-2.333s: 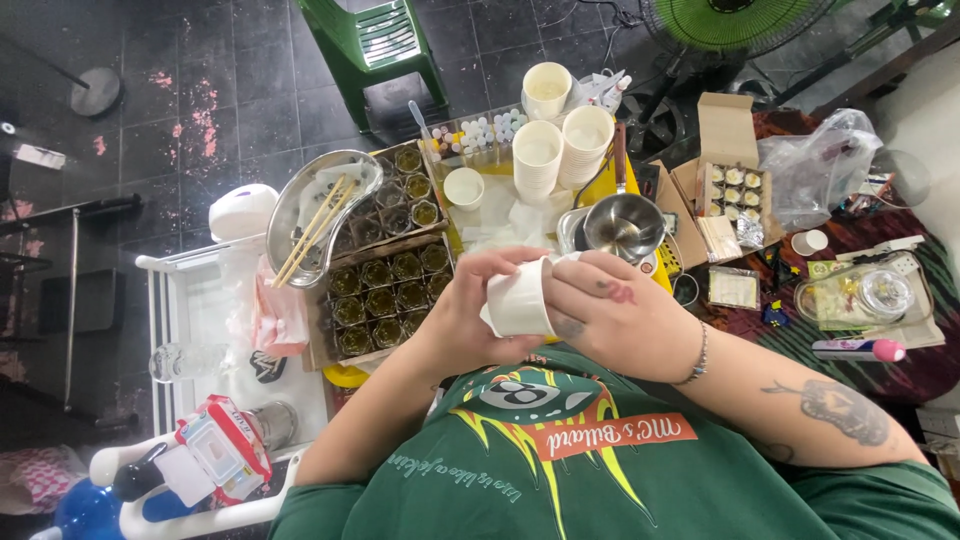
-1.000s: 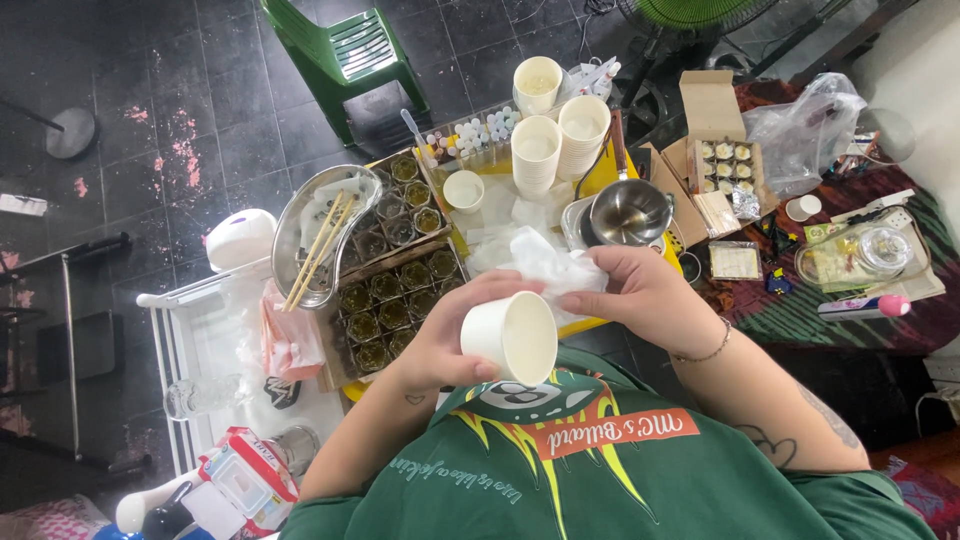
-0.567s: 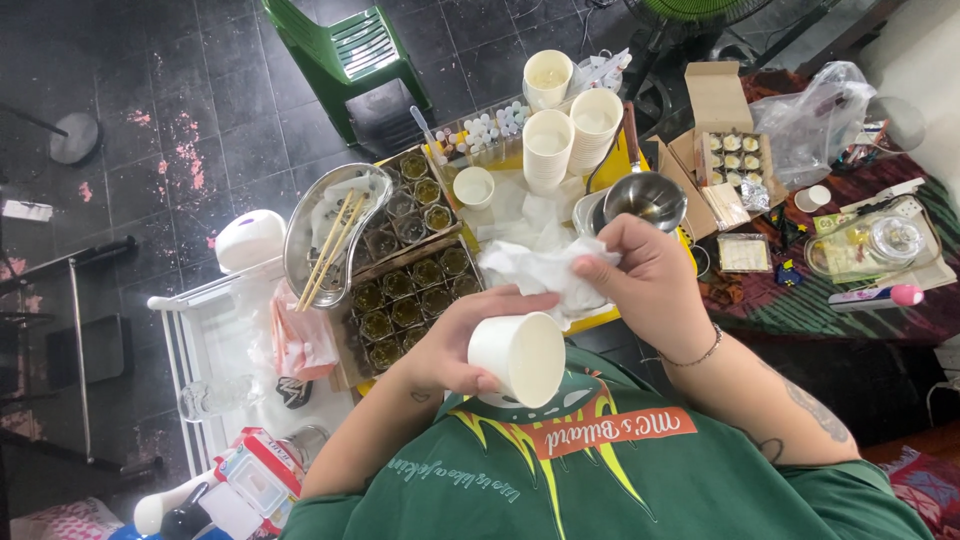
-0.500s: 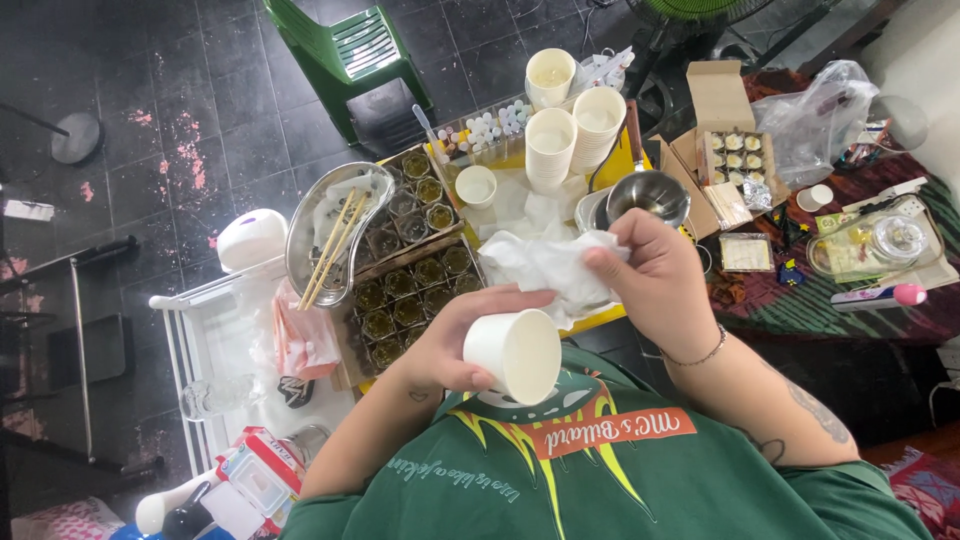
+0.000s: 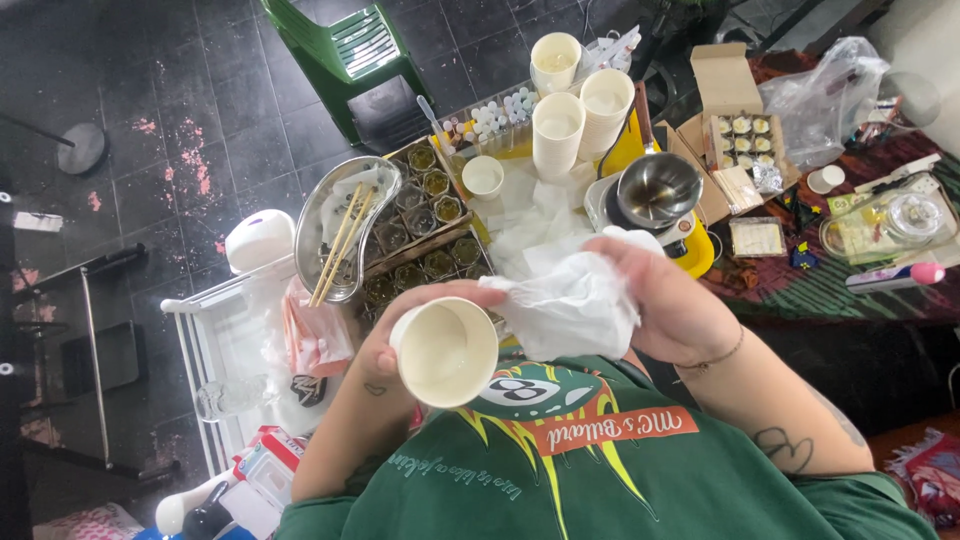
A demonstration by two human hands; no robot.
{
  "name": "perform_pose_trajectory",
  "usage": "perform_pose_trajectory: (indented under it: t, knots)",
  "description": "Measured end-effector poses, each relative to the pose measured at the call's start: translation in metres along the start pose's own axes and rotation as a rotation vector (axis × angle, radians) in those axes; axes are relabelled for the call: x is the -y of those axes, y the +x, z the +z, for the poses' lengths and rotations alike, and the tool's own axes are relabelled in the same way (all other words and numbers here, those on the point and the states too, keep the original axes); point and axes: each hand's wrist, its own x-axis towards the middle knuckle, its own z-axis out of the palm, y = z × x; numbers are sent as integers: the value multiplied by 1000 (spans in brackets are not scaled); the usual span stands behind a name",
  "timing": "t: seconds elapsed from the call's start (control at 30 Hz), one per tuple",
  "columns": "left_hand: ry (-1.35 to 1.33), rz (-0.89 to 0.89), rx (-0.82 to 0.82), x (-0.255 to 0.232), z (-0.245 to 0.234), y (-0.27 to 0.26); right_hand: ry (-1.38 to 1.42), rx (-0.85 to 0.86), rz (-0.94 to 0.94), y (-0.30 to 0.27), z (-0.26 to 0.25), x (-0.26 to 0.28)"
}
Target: The recorder is wiping the inside and outside of paper cups using a paper towel.
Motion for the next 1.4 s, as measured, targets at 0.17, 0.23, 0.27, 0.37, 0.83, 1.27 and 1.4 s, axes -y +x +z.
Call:
perform_pose_trajectory:
  t: [0.17, 0.23, 0.27, 0.37, 0.83, 1.27, 1.4]
  knots:
    - [-41, -50, -59, -14, 24, 0, -147, 42, 234, 3, -28, -14]
    - [-35, -55, -118, -23, 38, 1, -139, -40, 174, 4, -29, -14]
    - [5, -107, -153, -29, 45, 1, -115, -44, 30, 3, -23, -10]
    - [68, -195, -303, -48, 81, 5, -178, -46, -207, -10, -62, -11]
    - [246, -127, -38, -19, 14, 0, -45, -287, -98, 11, 3, -1]
    - [166, 55, -181, 23, 12, 13, -132, -28, -269, 2, 11, 6]
    - [27, 40, -306, 50, 26, 26, -616, -166, -386, -7, 3, -11]
